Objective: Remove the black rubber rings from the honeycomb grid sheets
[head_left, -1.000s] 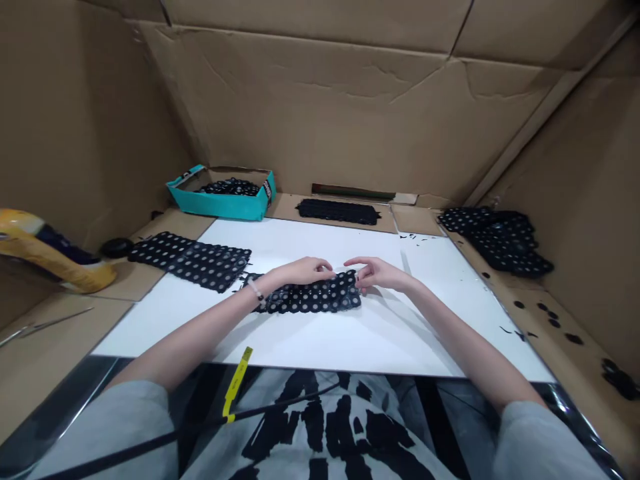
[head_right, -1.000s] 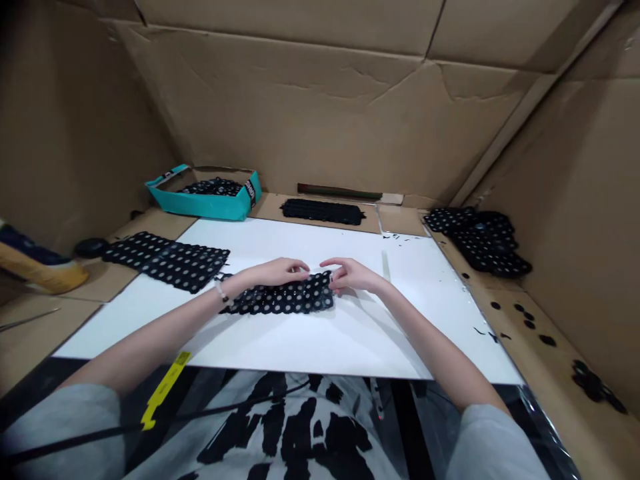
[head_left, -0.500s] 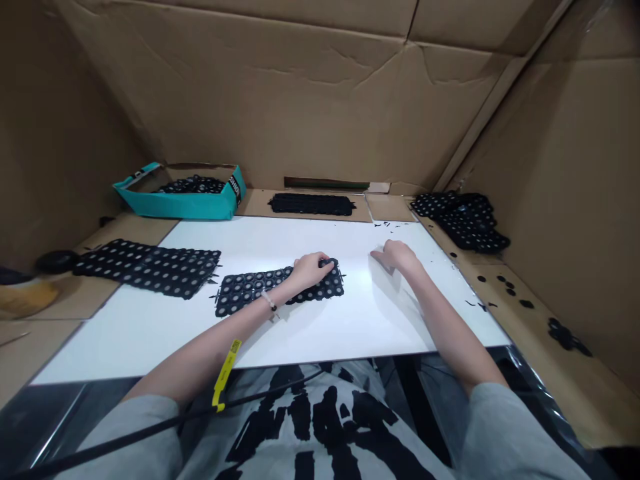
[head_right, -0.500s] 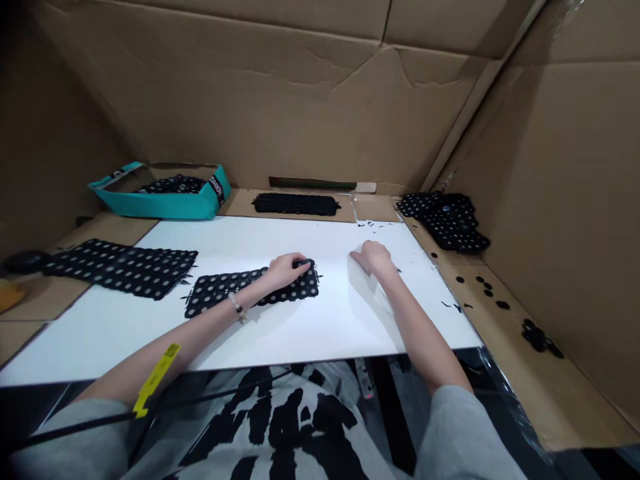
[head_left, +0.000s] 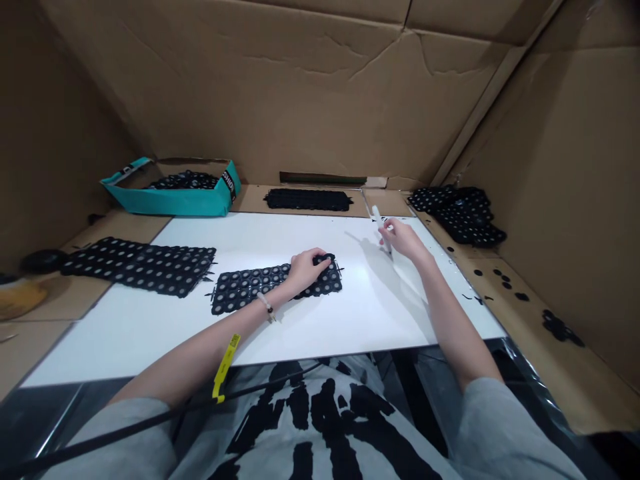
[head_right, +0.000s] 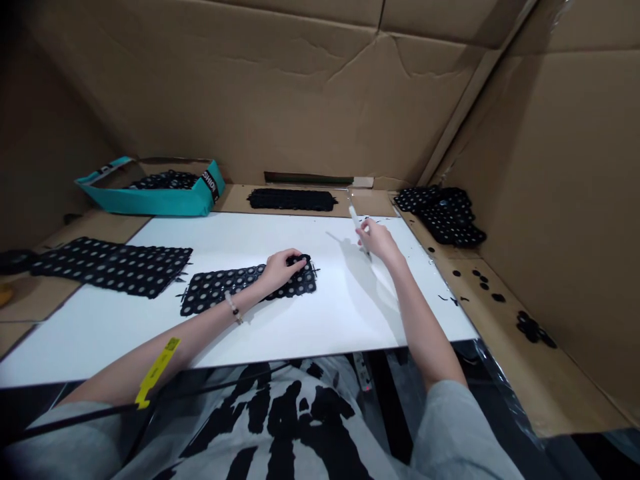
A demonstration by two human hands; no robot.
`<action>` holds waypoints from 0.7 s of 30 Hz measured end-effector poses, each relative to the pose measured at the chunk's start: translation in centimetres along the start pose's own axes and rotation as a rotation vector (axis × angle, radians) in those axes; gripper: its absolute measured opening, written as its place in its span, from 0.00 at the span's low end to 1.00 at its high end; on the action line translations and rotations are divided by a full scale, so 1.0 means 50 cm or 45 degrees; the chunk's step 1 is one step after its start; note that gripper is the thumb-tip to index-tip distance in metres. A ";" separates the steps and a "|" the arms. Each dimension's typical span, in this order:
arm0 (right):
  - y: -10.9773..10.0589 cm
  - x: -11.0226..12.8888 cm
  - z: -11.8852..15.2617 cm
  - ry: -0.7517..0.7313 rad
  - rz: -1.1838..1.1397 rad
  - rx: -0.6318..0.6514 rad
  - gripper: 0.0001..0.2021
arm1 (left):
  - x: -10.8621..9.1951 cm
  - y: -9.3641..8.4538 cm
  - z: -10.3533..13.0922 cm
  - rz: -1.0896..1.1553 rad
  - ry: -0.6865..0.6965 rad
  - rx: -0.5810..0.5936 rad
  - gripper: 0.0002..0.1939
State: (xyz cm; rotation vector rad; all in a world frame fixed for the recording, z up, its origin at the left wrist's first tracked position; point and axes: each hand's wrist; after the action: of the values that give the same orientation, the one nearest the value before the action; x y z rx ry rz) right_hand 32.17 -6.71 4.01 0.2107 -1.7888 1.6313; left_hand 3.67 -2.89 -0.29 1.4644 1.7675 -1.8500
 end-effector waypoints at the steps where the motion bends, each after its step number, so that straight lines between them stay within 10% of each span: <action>1: 0.007 0.016 0.011 -0.088 -0.198 0.023 0.14 | 0.003 0.001 -0.001 0.016 -0.004 -0.002 0.10; 7: 0.069 0.093 0.072 -0.438 -0.701 -0.095 0.23 | 0.028 0.007 -0.014 0.123 -0.021 0.011 0.12; 13: 0.140 0.118 0.096 -0.294 -1.031 0.298 0.30 | 0.039 0.008 -0.022 0.226 -0.014 0.064 0.12; 21: 0.157 0.110 0.102 -0.294 -0.933 0.281 0.17 | 0.030 -0.001 -0.020 0.249 -0.023 0.090 0.11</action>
State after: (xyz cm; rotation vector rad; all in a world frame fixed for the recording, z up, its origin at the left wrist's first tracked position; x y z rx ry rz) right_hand 21.85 -8.10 1.03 1.0569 -1.4238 1.2818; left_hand 3.41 -1.33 -1.17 1.5784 1.5045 -1.8360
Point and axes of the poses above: each hand's wrist, its own z-axis away from the middle knuckle, its own y-axis out of the palm, x = y × z, and after that the axes turned 6 degrees about y, right-handed
